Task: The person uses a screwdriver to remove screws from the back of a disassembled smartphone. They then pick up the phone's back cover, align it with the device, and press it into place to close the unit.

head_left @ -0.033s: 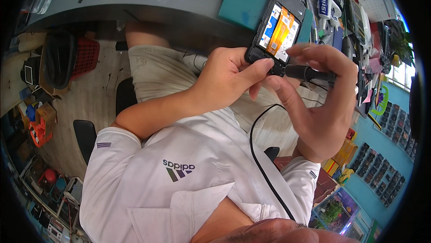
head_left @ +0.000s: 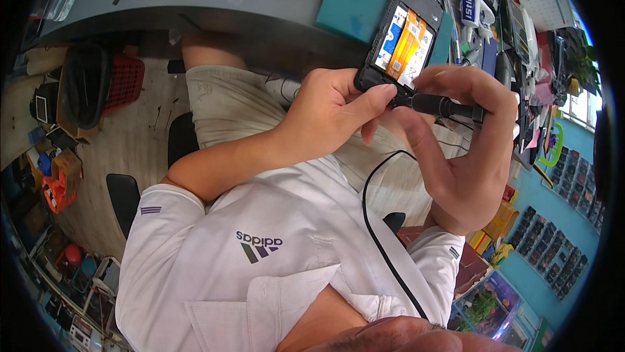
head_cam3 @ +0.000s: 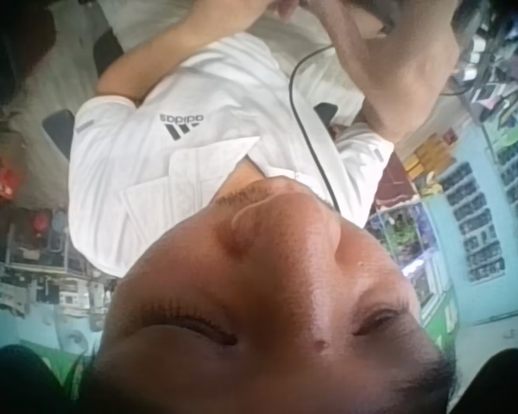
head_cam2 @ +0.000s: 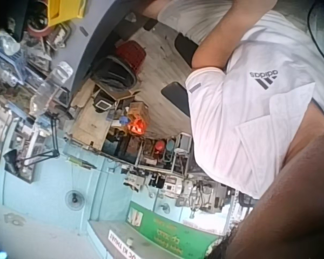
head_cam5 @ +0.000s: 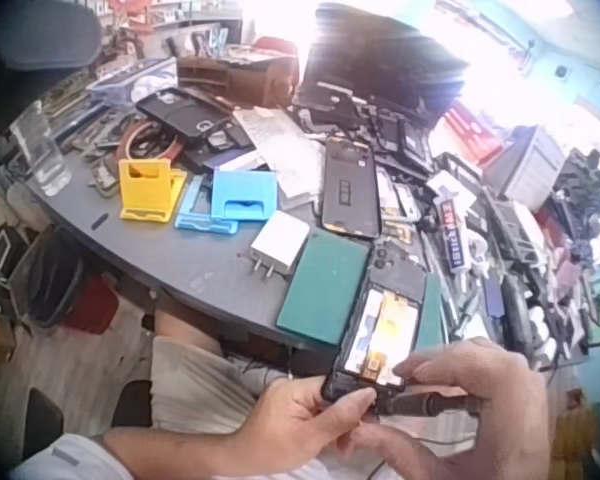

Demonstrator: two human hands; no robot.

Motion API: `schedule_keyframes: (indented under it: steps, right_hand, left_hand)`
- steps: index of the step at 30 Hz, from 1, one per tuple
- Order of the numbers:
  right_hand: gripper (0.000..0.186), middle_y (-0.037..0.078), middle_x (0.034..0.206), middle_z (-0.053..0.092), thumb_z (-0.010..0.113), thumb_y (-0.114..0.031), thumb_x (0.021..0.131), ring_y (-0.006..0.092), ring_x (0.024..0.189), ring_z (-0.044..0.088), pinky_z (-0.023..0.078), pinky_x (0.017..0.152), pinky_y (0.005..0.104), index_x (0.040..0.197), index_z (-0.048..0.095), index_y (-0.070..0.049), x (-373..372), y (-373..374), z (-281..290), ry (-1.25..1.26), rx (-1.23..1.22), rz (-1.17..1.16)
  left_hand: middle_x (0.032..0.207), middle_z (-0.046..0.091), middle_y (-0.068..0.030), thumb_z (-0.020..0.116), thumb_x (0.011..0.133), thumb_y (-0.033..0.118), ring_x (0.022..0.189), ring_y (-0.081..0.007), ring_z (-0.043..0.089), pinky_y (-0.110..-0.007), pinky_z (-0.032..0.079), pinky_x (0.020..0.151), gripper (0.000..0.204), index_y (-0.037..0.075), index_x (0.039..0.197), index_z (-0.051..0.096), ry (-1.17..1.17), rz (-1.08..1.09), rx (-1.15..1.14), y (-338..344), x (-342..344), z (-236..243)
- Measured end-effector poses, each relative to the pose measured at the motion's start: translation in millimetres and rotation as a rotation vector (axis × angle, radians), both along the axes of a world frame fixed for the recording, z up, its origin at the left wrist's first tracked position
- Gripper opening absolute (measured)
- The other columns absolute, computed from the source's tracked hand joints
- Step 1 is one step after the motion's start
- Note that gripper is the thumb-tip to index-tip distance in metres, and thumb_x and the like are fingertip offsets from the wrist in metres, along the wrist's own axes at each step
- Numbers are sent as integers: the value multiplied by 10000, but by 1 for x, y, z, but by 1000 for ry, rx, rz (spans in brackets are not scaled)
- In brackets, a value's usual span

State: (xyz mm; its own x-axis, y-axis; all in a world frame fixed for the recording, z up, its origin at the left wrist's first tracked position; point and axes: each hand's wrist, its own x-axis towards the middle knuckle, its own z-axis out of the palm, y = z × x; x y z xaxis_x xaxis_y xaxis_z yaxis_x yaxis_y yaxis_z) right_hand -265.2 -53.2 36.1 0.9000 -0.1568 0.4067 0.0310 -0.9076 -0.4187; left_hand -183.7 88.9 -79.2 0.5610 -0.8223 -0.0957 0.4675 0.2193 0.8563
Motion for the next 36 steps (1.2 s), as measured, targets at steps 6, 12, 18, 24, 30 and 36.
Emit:
schedule_keyframes:
  steps: [6,12,18,24,30,36]
  right_hand:
    - [498,77,900,725,956,-68,763,141,804,697,544,732,265,1112,606,-4,-3,13,11,90,-57,-123]
    - [508,67,909,722,979,-108,735,134,794,677,536,727,266,1067,607,-17,-4,1,10,38,56,-42]
    - [472,59,909,711,967,-98,752,119,786,657,526,713,259,1044,604,-20,-5,3,12,50,-29,-74]
    - [481,63,916,705,965,-106,762,118,793,652,529,720,255,1053,591,-22,-1,10,15,122,58,-174]
    - [478,94,954,715,936,-27,781,140,789,680,552,720,267,1102,582,0,1,-3,-2,-7,116,44]
    - [486,98,978,710,945,-25,774,140,792,691,562,738,268,1100,585,4,-8,9,6,67,-8,-74]
  left_hand:
    - [723,691,-20,654,1079,238,627,-61,615,-239,516,579,306,-41,993,746,44,2,-67,0,1,1]
    - [741,697,-22,656,1078,227,626,-59,616,-241,507,565,297,-40,978,741,60,-28,-16,-3,0,3]
    - [789,731,-57,633,1091,261,620,-82,637,-231,466,548,318,-21,979,729,14,-26,-37,-1,1,2]
    - [753,703,-39,651,1082,269,611,-86,634,-235,469,540,321,-14,946,716,53,-9,-35,-3,-2,1]
    - [744,699,-43,645,1086,282,599,-83,624,-231,464,549,340,-3,910,703,27,18,-20,-2,-2,0]
    - [713,685,-44,641,1090,297,597,-80,617,-233,456,552,353,4,903,701,-2,-8,-20,0,1,4]
